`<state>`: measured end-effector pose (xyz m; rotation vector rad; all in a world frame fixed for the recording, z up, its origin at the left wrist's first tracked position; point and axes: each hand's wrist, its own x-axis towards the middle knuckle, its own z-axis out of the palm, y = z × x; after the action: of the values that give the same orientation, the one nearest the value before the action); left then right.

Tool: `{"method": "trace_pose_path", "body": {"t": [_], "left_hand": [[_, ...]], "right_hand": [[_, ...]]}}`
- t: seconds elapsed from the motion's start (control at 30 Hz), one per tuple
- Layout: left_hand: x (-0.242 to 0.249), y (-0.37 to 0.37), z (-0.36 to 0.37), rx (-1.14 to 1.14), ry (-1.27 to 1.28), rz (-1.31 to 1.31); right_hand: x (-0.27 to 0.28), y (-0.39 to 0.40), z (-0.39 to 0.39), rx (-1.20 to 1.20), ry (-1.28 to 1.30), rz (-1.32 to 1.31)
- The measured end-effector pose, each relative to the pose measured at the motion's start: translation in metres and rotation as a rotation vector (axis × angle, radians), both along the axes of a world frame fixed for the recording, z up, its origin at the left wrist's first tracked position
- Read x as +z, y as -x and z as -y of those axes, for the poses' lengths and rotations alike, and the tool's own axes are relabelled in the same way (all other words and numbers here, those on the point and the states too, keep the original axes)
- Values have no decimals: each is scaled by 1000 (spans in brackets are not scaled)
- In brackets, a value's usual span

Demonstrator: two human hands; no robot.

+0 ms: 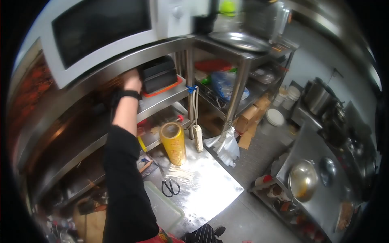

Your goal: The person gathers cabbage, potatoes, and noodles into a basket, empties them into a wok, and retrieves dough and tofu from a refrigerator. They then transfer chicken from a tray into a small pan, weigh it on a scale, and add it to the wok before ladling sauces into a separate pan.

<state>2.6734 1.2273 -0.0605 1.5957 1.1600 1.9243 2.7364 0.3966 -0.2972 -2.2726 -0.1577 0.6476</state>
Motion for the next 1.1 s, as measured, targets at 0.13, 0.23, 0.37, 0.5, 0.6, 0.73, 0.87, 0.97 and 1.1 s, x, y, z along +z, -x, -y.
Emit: {"method": "trace_pose_path", "body": {"t": [0.13,0.23,0.37,0.5,0.6,0.73,0.87,0.97,1.1], "left_hand": [[-3,25,165,-416,53,774],[-54,67,276,-609,135,703],[-112,101,463,-589,132,548],[-189,159,615,-539,397,550],[-210,207,704,-411,542,682],[-202,271,788,-246,525,991],[-226,329,849,-23,362,1035],[-235,419,905,157,285,1045],[-251,469,945,431,404,1004]], "right_hand": [[-19,-46,-42,401,-239,167],[-10,-69,-126,507,-514,282],[66,-51,-238,704,-874,-530],[60,6,-293,830,-899,-1369],[75,71,-281,1037,-726,-1426],[81,194,-255,1098,-713,-1324],[75,315,-222,1323,-671,-1242],[96,455,-167,1353,-674,-1105],[70,571,-133,1411,-629,-1267]]}}
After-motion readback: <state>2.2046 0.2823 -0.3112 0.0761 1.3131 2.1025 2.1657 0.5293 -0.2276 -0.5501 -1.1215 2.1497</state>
